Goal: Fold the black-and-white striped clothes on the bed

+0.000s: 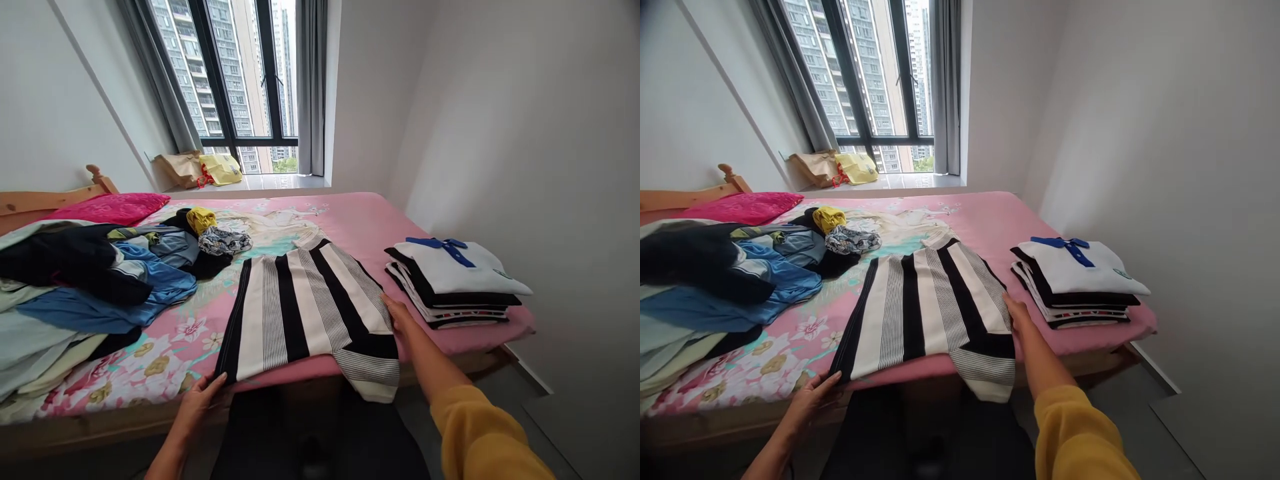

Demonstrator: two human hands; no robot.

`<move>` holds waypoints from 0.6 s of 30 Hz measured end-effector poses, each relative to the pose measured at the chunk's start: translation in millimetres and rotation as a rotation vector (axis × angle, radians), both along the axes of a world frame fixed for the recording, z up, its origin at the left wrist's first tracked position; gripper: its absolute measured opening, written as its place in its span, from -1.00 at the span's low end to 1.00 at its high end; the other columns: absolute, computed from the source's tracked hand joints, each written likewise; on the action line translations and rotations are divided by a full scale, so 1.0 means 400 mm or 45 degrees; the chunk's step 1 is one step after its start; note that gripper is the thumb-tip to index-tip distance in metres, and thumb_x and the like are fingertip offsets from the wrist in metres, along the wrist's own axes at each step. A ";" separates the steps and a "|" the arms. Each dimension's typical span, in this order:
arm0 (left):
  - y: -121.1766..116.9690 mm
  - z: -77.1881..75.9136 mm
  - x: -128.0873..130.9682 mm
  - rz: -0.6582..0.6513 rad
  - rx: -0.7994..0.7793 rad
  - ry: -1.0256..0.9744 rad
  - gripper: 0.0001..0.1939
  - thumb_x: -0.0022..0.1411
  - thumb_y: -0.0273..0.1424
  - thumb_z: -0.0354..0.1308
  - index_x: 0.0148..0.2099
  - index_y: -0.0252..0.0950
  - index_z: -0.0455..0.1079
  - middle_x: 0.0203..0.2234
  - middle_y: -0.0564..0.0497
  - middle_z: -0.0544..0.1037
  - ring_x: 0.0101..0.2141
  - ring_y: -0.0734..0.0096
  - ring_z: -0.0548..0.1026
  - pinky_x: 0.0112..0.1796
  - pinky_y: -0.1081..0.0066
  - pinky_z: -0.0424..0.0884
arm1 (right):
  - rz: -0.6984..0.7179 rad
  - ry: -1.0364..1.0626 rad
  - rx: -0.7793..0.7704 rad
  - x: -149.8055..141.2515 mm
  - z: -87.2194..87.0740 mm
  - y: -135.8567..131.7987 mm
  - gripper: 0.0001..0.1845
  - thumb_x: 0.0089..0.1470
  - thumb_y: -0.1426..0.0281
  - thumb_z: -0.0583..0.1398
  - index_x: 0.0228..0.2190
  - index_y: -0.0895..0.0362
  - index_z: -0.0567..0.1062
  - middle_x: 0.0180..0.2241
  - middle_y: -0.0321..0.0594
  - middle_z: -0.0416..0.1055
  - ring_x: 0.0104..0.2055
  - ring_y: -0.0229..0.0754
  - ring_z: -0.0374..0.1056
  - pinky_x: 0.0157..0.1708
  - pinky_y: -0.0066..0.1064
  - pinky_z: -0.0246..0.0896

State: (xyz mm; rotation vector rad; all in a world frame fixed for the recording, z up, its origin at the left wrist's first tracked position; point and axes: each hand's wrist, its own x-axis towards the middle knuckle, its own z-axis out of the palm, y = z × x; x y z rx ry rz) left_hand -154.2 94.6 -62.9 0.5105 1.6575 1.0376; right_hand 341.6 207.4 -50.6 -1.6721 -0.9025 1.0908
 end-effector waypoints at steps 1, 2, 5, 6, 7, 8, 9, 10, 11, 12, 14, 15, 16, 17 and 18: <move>-0.003 0.006 0.004 -0.005 -0.015 0.024 -0.41 -0.18 -0.29 0.39 -0.07 -0.24 0.30 -0.59 0.10 0.50 -0.62 0.48 0.45 -0.59 0.55 0.32 | 0.042 0.061 -0.046 0.001 -0.003 -0.026 -0.55 0.04 0.10 0.14 -0.35 0.29 0.47 -0.45 0.01 0.49 -0.39 -0.06 0.41 -0.39 -0.31 0.29; -0.006 0.011 0.008 -0.016 -0.019 0.038 -0.41 -0.18 -0.28 0.39 -0.07 -0.23 0.30 -0.54 0.08 0.53 -0.59 0.47 0.47 -0.56 0.53 0.36 | 0.085 0.114 -0.091 0.002 -0.007 -0.058 -0.54 0.00 0.10 0.18 -0.33 0.29 0.47 -0.43 0.01 0.49 -0.39 -0.07 0.41 -0.39 -0.31 0.30; -0.012 0.020 0.012 -0.060 0.012 0.041 -0.42 -0.20 -0.27 0.40 -0.09 -0.23 0.32 -0.48 0.07 0.54 -0.55 0.46 0.49 -0.52 0.50 0.40 | 0.260 0.254 -0.214 0.001 -0.036 -0.178 -0.51 -0.12 0.10 0.28 -0.29 0.27 0.47 -0.37 -0.02 0.51 -0.35 -0.07 0.43 -0.37 -0.31 0.32; -0.013 0.020 0.012 -0.069 0.017 0.044 -0.42 -0.20 -0.25 0.40 -0.10 -0.23 0.33 -0.47 0.07 0.53 -0.54 0.46 0.49 -0.51 0.50 0.40 | 0.326 0.295 -0.246 -0.001 -0.051 -0.218 -0.49 -0.15 0.10 0.30 -0.27 0.25 0.48 -0.35 -0.03 0.51 -0.33 -0.07 0.43 -0.36 -0.31 0.32; -0.013 0.019 0.010 -0.073 0.017 0.050 -0.42 -0.20 -0.24 0.39 -0.09 -0.23 0.33 -0.48 0.08 0.53 -0.54 0.47 0.48 -0.51 0.50 0.39 | 0.377 0.323 -0.255 -0.003 -0.068 -0.256 -0.49 -0.16 0.11 0.31 -0.26 0.24 0.48 -0.33 -0.06 0.51 -0.30 -0.07 0.43 -0.34 -0.32 0.32; -0.014 0.017 0.009 -0.072 0.014 0.060 -0.42 -0.19 -0.22 0.38 -0.09 -0.22 0.33 -0.49 0.08 0.52 -0.54 0.47 0.48 -0.52 0.51 0.38 | 0.404 0.335 -0.237 -0.006 -0.085 -0.289 -0.49 -0.17 0.12 0.32 -0.26 0.23 0.49 -0.31 -0.08 0.52 -0.28 -0.08 0.43 -0.32 -0.33 0.32; -0.014 0.015 0.008 -0.074 0.012 0.072 -0.43 -0.17 -0.22 0.37 -0.08 -0.22 0.32 -0.50 0.08 0.51 -0.54 0.48 0.47 -0.52 0.51 0.37 | 0.395 0.333 -0.197 -0.009 -0.102 -0.316 -0.51 -0.18 0.12 0.32 -0.27 0.23 0.50 -0.31 -0.10 0.52 -0.27 -0.08 0.43 -0.30 -0.34 0.32; -0.014 0.012 0.008 -0.077 0.013 0.089 -0.44 -0.15 -0.22 0.36 -0.07 -0.22 0.32 -0.51 0.09 0.51 -0.55 0.48 0.47 -0.53 0.52 0.35 | 0.350 0.331 -0.145 -0.013 -0.117 -0.339 -0.53 -0.18 0.12 0.32 -0.30 0.22 0.50 -0.32 -0.12 0.52 -0.27 -0.09 0.42 -0.29 -0.35 0.31; -0.015 0.010 0.008 -0.075 0.019 0.109 -0.45 -0.14 -0.23 0.35 -0.07 -0.23 0.32 -0.52 0.09 0.50 -0.55 0.49 0.46 -0.54 0.53 0.34 | 0.287 0.348 -0.096 -0.017 -0.128 -0.356 -0.56 -0.18 0.12 0.32 -0.33 0.21 0.51 -0.34 -0.13 0.53 -0.28 -0.10 0.43 -0.29 -0.35 0.31; -0.015 0.009 0.010 -0.077 0.032 0.126 -0.47 -0.12 -0.24 0.34 -0.08 -0.23 0.32 -0.52 0.08 0.50 -0.56 0.50 0.45 -0.55 0.54 0.32 | 0.221 0.387 -0.066 -0.020 -0.136 -0.369 -0.57 -0.17 0.12 0.31 -0.34 0.19 0.50 -0.35 -0.15 0.53 -0.30 -0.10 0.43 -0.29 -0.35 0.32; -0.016 0.009 0.018 -0.060 0.060 0.156 -0.50 -0.09 -0.27 0.32 -0.07 -0.25 0.32 -0.51 0.07 0.50 -0.58 0.52 0.43 -0.56 0.55 0.27 | 0.114 0.481 -0.049 -0.027 -0.141 -0.385 -0.59 -0.17 0.11 0.31 -0.34 0.15 0.50 -0.35 -0.17 0.53 -0.33 -0.09 0.44 -0.31 -0.33 0.33; -0.016 0.009 0.024 -0.034 0.071 0.163 -0.50 -0.08 -0.27 0.30 -0.06 -0.26 0.31 -0.50 0.07 0.49 -0.60 0.53 0.41 -0.58 0.55 0.25 | 0.076 0.511 -0.049 -0.030 -0.139 -0.390 -0.59 -0.18 0.12 0.31 -0.33 0.14 0.50 -0.34 -0.17 0.54 -0.33 -0.08 0.45 -0.32 -0.32 0.34; -0.017 0.008 0.033 0.008 0.089 0.175 -0.50 -0.07 -0.26 0.28 -0.06 -0.27 0.29 -0.52 0.07 0.48 -0.62 0.54 0.38 -0.59 0.55 0.21 | 0.049 0.522 -0.053 -0.033 -0.135 -0.393 -0.59 -0.20 0.12 0.32 -0.33 0.14 0.50 -0.34 -0.17 0.54 -0.32 -0.08 0.45 -0.32 -0.32 0.35; -0.019 0.005 0.044 0.066 0.120 0.203 -0.50 -0.06 -0.24 0.27 -0.06 -0.28 0.28 -0.54 0.09 0.46 -0.65 0.55 0.34 -0.61 0.55 0.18 | 0.031 0.522 -0.061 -0.035 -0.130 -0.396 -0.58 -0.21 0.13 0.32 -0.34 0.15 0.50 -0.34 -0.16 0.54 -0.31 -0.07 0.46 -0.32 -0.33 0.35; -0.023 0.001 0.060 0.131 0.169 0.256 -0.50 -0.05 -0.20 0.25 -0.07 -0.30 0.27 -0.58 0.11 0.43 -0.66 0.56 0.30 -0.62 0.55 0.14 | 0.018 0.527 -0.068 -0.037 -0.125 -0.398 -0.58 -0.22 0.13 0.33 -0.34 0.16 0.50 -0.35 -0.16 0.54 -0.30 -0.07 0.46 -0.31 -0.33 0.35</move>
